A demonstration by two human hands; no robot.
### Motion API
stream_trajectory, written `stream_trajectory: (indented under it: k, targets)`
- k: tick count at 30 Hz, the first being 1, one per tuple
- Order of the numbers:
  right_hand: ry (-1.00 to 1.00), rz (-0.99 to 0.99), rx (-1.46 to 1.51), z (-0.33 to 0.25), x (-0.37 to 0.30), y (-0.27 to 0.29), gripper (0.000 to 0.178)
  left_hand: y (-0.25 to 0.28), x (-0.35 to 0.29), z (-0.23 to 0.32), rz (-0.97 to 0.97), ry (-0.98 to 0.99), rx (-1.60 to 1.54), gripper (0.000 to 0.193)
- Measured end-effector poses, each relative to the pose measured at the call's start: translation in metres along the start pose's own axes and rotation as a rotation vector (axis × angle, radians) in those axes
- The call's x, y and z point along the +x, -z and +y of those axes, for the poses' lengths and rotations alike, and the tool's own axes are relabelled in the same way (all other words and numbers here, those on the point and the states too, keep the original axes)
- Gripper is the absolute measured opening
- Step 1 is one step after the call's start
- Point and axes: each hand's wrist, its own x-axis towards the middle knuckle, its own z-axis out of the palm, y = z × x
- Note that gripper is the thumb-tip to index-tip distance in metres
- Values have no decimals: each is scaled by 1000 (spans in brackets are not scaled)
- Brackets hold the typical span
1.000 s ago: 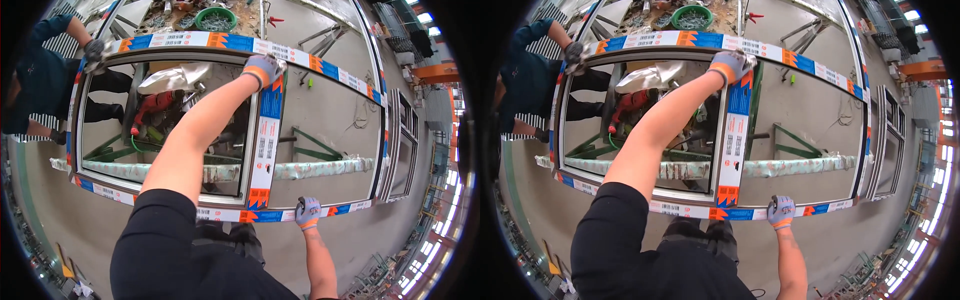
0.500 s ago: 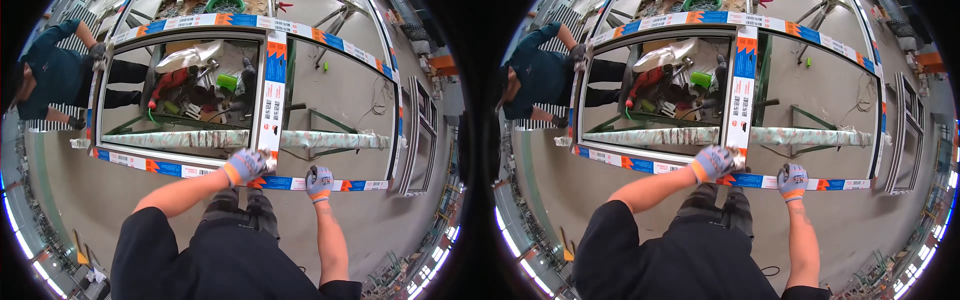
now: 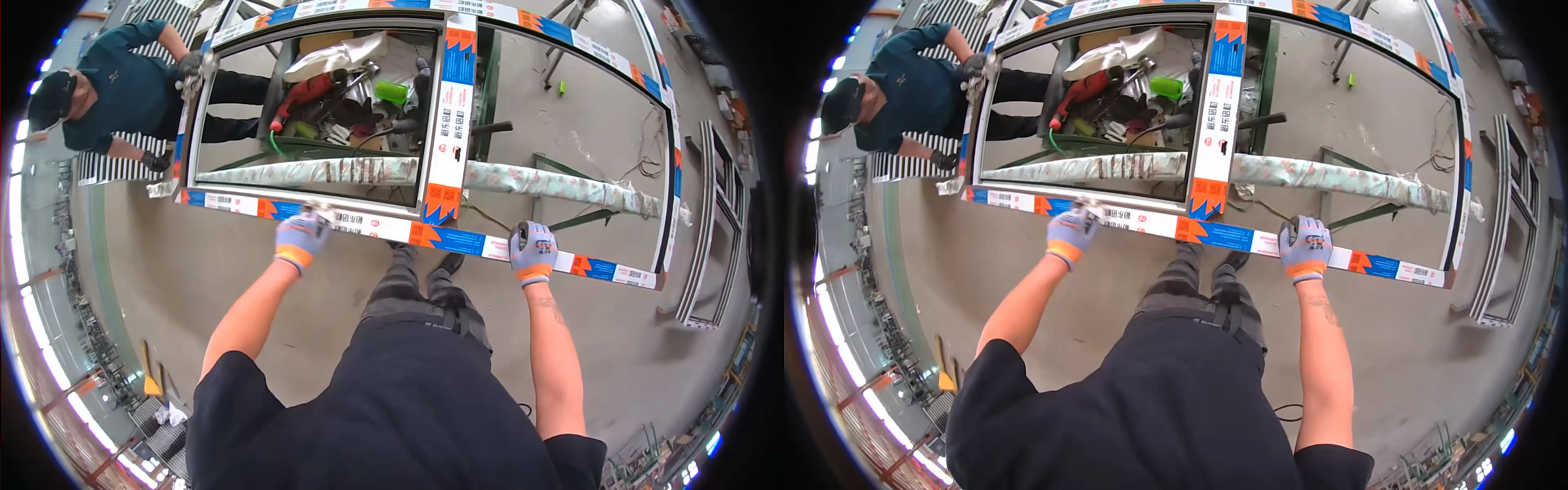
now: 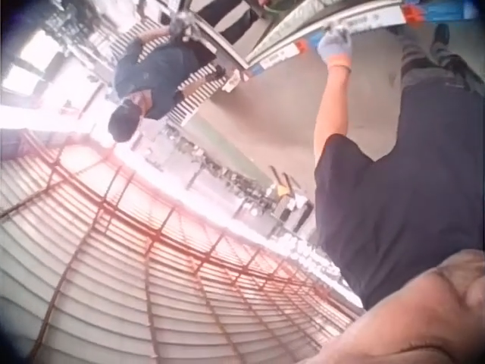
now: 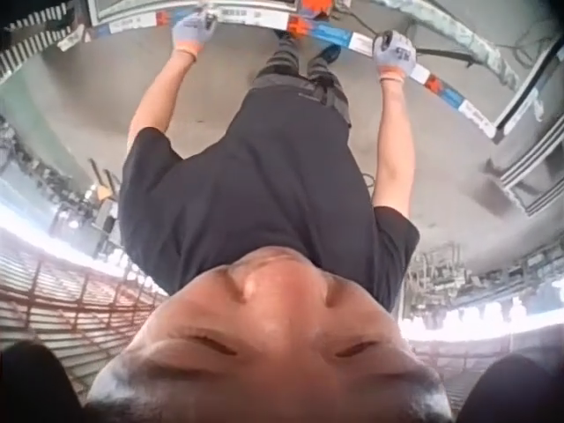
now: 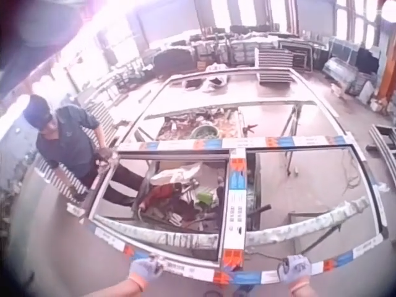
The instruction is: The recorder is assembling large window or door frames, using a power drill to secure components and moving the frames within a fabrication shop.
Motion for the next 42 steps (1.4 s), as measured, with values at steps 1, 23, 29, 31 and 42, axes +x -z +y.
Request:
stream_trajectory:
  k: [1, 23, 29, 31, 42]
  targets:
    - [-1, -17, -9, 1, -1, 1, 29, 1, -3, -5, -22, 78, -21, 32]
    - [-8, -42, -49, -7, 4, 0, 20, -36, 18, -86, 250, 112, -169, 28]
    - [0, -10, -98, -6, 0, -5, 21, 0, 38, 42, 148, -313, -286, 25]
    - [2, -18, -96, -5, 0, -4, 19, 13, 50, 99, 77, -482, -439, 21]
    - [-27, -75, -84, -14, 7, 1, 16, 44, 97, 128, -161, -214, -1349, 32]
